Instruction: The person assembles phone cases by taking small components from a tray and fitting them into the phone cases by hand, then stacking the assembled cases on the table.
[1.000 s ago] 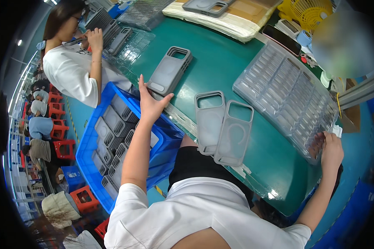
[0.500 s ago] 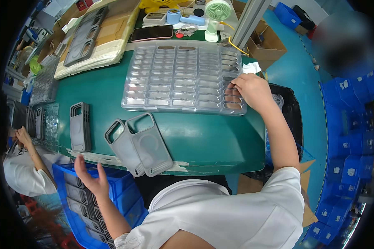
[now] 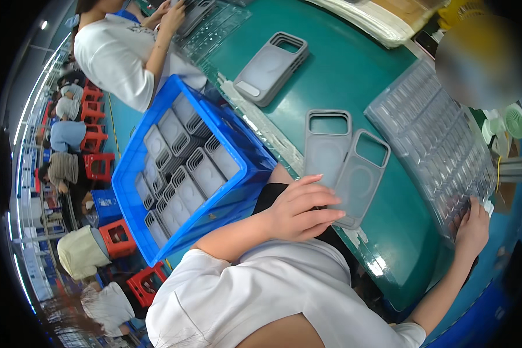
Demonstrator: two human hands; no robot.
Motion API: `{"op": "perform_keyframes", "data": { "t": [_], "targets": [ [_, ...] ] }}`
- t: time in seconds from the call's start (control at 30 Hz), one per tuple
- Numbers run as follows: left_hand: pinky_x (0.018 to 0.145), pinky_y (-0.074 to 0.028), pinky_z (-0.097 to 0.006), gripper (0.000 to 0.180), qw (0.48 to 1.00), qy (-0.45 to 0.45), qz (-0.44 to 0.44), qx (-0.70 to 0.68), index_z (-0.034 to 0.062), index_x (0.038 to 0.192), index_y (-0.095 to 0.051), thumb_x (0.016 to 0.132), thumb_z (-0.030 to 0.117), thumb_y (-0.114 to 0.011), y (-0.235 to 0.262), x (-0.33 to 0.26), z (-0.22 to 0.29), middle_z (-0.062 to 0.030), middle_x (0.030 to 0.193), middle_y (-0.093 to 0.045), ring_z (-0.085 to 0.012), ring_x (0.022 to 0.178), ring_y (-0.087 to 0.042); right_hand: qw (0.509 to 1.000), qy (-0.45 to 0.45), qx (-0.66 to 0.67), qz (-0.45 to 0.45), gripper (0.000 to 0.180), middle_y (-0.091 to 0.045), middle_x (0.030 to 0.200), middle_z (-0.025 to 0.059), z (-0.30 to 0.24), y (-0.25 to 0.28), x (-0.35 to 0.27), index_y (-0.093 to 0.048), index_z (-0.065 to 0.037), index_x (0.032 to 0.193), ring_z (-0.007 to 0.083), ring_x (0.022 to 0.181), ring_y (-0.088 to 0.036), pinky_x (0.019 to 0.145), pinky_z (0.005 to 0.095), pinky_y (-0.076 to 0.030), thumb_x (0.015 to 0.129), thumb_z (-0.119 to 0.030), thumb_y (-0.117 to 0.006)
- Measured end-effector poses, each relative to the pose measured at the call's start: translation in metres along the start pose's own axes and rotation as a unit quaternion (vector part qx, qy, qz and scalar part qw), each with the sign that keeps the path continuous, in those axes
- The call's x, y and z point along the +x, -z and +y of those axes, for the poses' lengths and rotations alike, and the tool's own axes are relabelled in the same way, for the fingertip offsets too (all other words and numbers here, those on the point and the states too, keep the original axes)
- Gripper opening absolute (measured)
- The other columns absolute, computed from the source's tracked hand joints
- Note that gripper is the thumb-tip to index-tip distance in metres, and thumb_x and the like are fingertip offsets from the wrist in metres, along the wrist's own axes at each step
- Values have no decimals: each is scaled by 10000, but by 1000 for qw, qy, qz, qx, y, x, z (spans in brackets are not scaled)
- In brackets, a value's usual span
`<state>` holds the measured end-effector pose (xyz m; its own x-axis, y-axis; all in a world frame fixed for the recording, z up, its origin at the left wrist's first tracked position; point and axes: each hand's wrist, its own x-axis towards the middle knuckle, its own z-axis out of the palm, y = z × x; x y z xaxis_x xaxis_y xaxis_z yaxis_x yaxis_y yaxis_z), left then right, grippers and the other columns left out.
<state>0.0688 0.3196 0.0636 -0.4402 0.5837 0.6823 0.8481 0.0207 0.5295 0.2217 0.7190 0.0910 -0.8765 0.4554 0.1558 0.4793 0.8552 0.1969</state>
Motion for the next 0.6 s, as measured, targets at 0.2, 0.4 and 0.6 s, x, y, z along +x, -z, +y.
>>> {"op": "perform_keyframes", "data": {
  "t": [0.2,0.4,0.6],
  "targets": [
    [988,-388,-442,359,1000,0,2,-27,137,1052,-652,701,82,-704,-1,6,2,-39,1069,-598,-211,954,-596,980,79,172,64,278,-595,1012,101,-58,38,-4,-558,-55,1138,233,898,-576,747,314,-478,866,-6,-527],
    [965,-425,-411,355,1000,-24,4,-10,134,1084,-630,749,224,-704,-17,36,23,-7,987,-602,-165,892,-582,684,103,714,-106,177,-565,801,78,-176,64,-43,-528,-16,803,156,736,-559,673,259,-448,737,81,-661],
    [842,-511,-382,286,996,-14,-36,80,123,938,-684,669,147,-777,3,36,22,14,826,-596,-153,737,-578,468,31,861,-199,134,-545,848,74,-212,58,-45,-504,7,860,183,815,-638,711,305,-556,830,96,-599]
  ]
}}
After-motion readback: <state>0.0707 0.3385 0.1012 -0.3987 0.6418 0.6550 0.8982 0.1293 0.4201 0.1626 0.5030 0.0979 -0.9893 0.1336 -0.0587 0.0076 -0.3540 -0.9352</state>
